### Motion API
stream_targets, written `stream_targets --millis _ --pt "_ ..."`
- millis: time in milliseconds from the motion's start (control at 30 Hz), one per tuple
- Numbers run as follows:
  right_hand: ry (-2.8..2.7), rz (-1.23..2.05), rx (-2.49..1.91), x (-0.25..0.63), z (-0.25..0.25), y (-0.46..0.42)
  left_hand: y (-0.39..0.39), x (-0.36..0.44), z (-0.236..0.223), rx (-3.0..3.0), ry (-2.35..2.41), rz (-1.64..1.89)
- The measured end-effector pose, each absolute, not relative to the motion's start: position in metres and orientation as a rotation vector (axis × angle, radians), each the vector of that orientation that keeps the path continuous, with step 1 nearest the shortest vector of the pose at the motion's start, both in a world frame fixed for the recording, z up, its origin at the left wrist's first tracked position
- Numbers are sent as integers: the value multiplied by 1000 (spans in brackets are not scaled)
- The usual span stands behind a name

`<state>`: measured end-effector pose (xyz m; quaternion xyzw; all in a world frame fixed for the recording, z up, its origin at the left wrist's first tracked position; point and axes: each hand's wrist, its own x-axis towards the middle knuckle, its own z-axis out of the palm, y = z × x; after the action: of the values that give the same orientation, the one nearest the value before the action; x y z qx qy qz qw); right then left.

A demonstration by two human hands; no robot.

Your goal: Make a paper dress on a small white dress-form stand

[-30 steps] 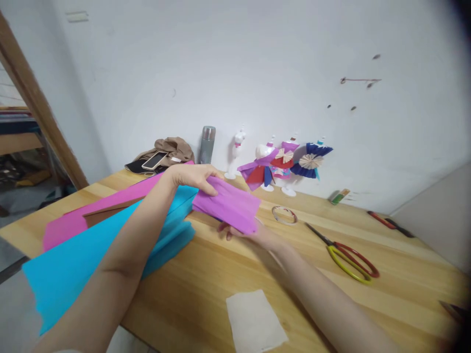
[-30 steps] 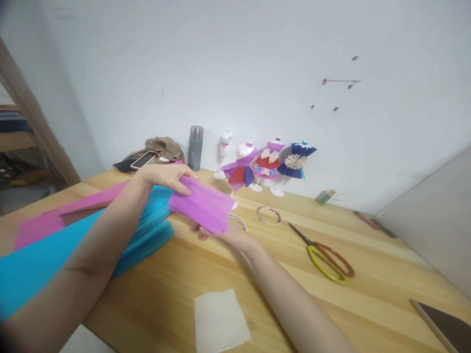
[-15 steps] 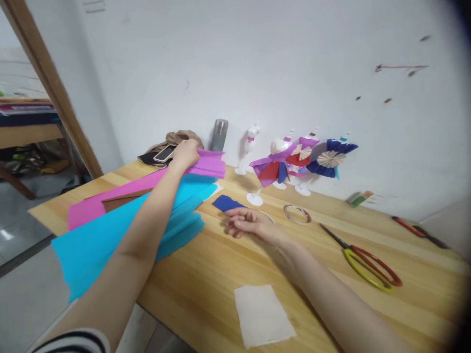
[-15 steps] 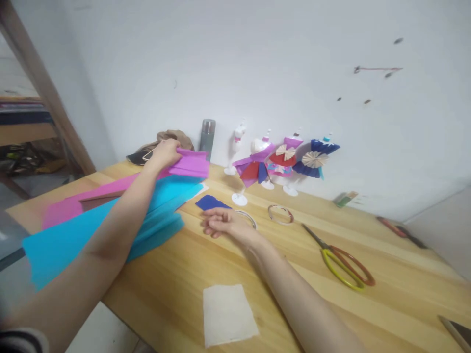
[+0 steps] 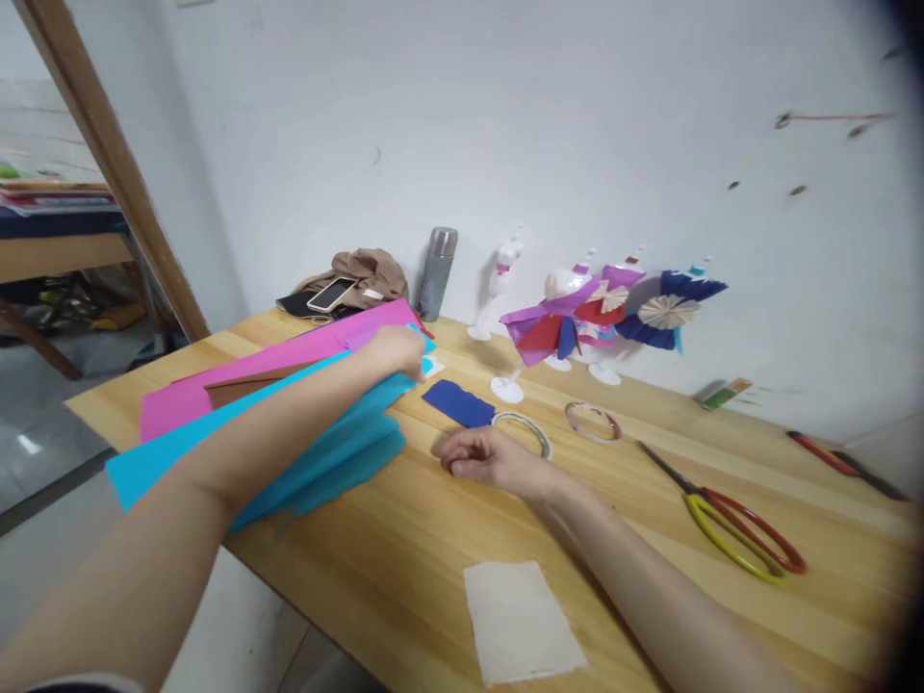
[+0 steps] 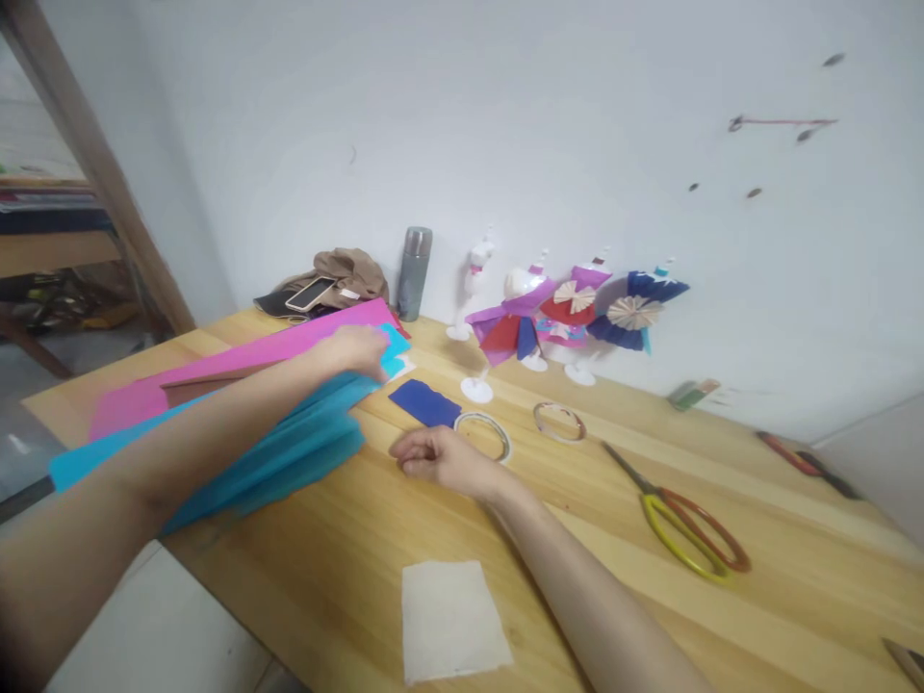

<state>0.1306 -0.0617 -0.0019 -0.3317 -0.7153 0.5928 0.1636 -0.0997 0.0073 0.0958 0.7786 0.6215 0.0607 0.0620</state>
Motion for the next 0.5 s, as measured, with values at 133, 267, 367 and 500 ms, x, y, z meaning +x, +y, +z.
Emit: stream_targets --millis 133,267,367,500 --pt "-2122 1638 -929 129 -2 -62 1 -104 72 2232 1919 -146" --pt "-2179 1596 -908 128 -1 -62 11 -136 78 2108 1886 -242" --pt "-2212 1570 -892 127 -1 -62 21 -158 88 2078 1872 -156" --pt "-2248 1551 -871 127 1 -63 26 -174 93 2103 1885 -34"
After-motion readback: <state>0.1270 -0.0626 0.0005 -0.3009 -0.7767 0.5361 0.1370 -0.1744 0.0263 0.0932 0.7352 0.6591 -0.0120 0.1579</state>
